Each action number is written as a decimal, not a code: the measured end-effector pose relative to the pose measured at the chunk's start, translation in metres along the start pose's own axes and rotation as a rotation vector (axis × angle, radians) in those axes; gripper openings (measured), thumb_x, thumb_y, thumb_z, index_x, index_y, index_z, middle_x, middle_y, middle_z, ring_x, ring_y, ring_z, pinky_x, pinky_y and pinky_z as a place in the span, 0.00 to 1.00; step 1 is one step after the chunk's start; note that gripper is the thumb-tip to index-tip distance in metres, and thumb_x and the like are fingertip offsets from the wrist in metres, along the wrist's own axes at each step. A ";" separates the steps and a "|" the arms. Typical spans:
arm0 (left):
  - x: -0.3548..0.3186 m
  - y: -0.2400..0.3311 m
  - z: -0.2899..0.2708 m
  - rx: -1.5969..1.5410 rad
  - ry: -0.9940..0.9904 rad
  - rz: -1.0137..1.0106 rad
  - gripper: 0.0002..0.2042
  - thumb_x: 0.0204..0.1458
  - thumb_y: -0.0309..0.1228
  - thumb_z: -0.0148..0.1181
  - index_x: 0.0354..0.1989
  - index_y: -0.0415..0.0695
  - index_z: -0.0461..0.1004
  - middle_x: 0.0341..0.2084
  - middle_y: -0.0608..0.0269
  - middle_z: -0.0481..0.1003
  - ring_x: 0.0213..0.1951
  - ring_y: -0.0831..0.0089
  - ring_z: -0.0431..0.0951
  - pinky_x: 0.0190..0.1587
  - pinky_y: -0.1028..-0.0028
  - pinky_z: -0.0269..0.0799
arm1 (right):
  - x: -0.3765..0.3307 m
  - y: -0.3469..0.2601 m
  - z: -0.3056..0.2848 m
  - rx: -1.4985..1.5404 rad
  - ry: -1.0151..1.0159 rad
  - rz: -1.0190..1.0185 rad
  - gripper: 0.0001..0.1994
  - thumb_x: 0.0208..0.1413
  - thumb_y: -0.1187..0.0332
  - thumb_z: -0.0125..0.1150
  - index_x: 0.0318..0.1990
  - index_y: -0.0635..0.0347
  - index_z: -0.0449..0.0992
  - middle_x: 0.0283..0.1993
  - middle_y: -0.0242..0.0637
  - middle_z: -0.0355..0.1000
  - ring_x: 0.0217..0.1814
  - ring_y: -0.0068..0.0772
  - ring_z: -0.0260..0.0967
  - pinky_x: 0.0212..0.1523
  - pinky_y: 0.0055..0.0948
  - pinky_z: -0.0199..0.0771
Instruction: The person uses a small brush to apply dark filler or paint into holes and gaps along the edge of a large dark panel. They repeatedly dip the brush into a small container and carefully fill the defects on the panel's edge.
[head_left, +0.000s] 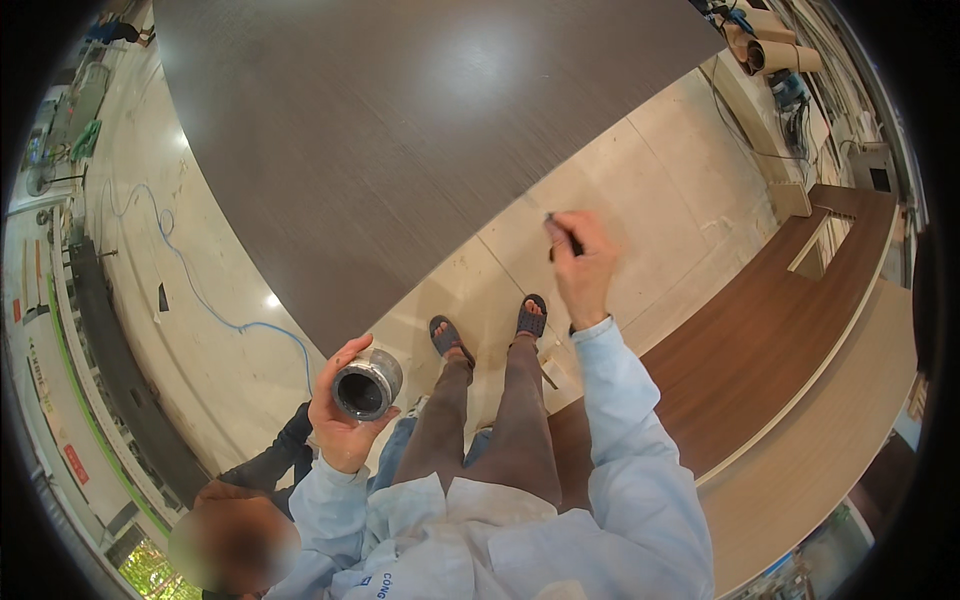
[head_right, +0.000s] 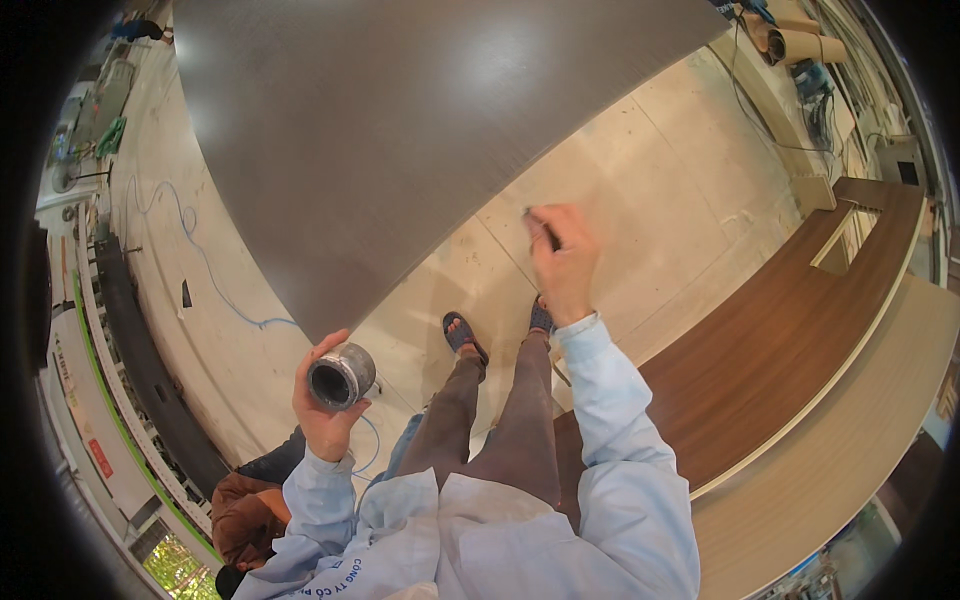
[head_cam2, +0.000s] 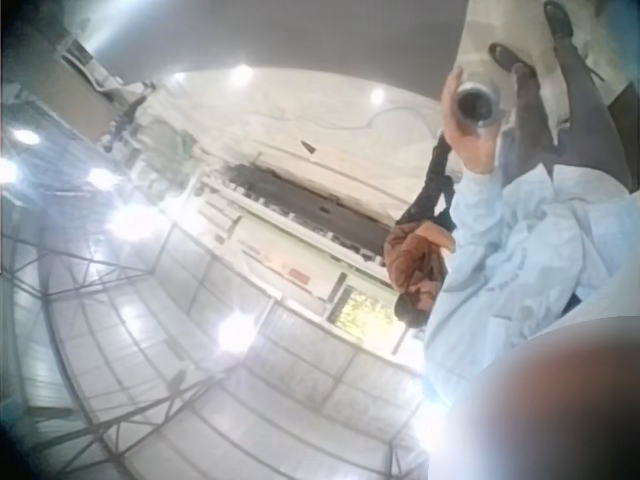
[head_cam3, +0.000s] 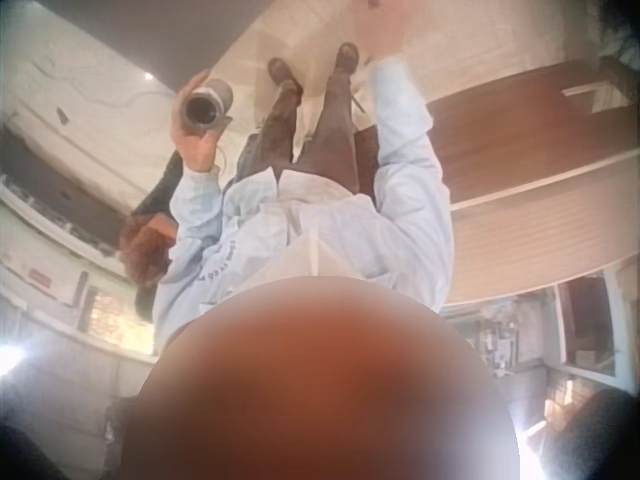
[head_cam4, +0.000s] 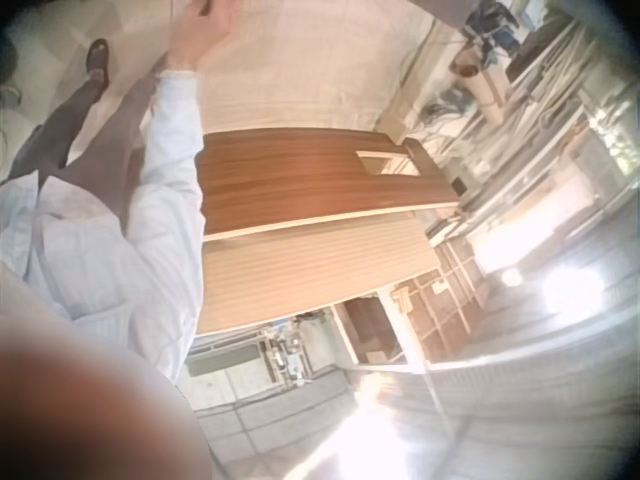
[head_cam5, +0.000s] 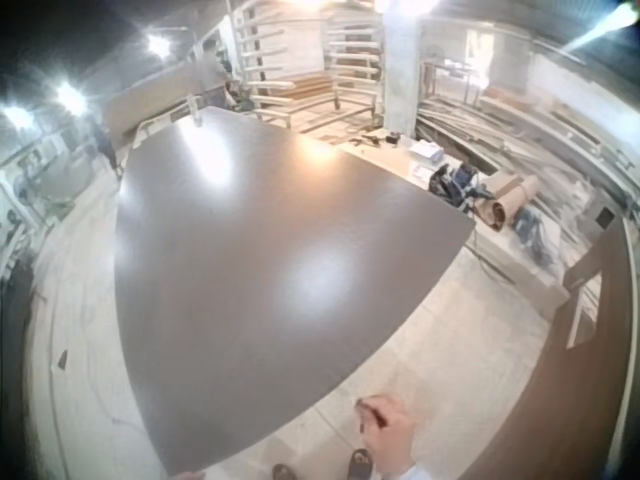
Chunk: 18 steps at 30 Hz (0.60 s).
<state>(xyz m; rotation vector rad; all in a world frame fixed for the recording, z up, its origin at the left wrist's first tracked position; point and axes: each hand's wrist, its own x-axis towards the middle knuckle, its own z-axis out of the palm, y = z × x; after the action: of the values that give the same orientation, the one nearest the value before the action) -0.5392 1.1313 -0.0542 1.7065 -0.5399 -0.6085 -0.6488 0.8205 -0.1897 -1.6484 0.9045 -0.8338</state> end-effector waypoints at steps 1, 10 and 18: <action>0.000 -0.001 0.000 -0.006 0.004 0.018 0.43 0.41 0.28 0.84 0.68 0.44 0.67 0.67 0.42 0.69 0.70 0.54 0.69 0.71 0.58 0.63 | -0.003 0.000 0.002 -0.019 -0.003 -0.082 0.03 0.61 0.77 0.67 0.40 0.64 0.82 0.36 0.35 0.76 0.30 0.24 0.70 0.30 0.25 0.69; -0.005 -0.008 -0.004 -0.028 0.019 0.030 0.43 0.40 0.25 0.83 0.68 0.45 0.67 0.67 0.41 0.69 0.70 0.53 0.68 0.71 0.58 0.64 | 0.027 0.010 -0.015 0.010 0.193 0.031 0.04 0.60 0.78 0.67 0.41 0.63 0.82 0.36 0.36 0.76 0.30 0.24 0.71 0.30 0.26 0.69; -0.004 -0.007 -0.006 0.043 0.007 0.047 0.43 0.41 0.23 0.81 0.69 0.46 0.66 0.68 0.41 0.68 0.70 0.52 0.68 0.71 0.57 0.64 | -0.013 0.008 0.002 0.007 -0.008 -0.055 0.03 0.61 0.79 0.67 0.41 0.64 0.81 0.36 0.32 0.75 0.27 0.19 0.69 0.27 0.22 0.67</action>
<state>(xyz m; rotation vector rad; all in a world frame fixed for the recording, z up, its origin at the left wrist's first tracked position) -0.5380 1.1402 -0.0593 1.7309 -0.5902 -0.5612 -0.6550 0.8315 -0.1990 -1.6761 0.8533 -0.8668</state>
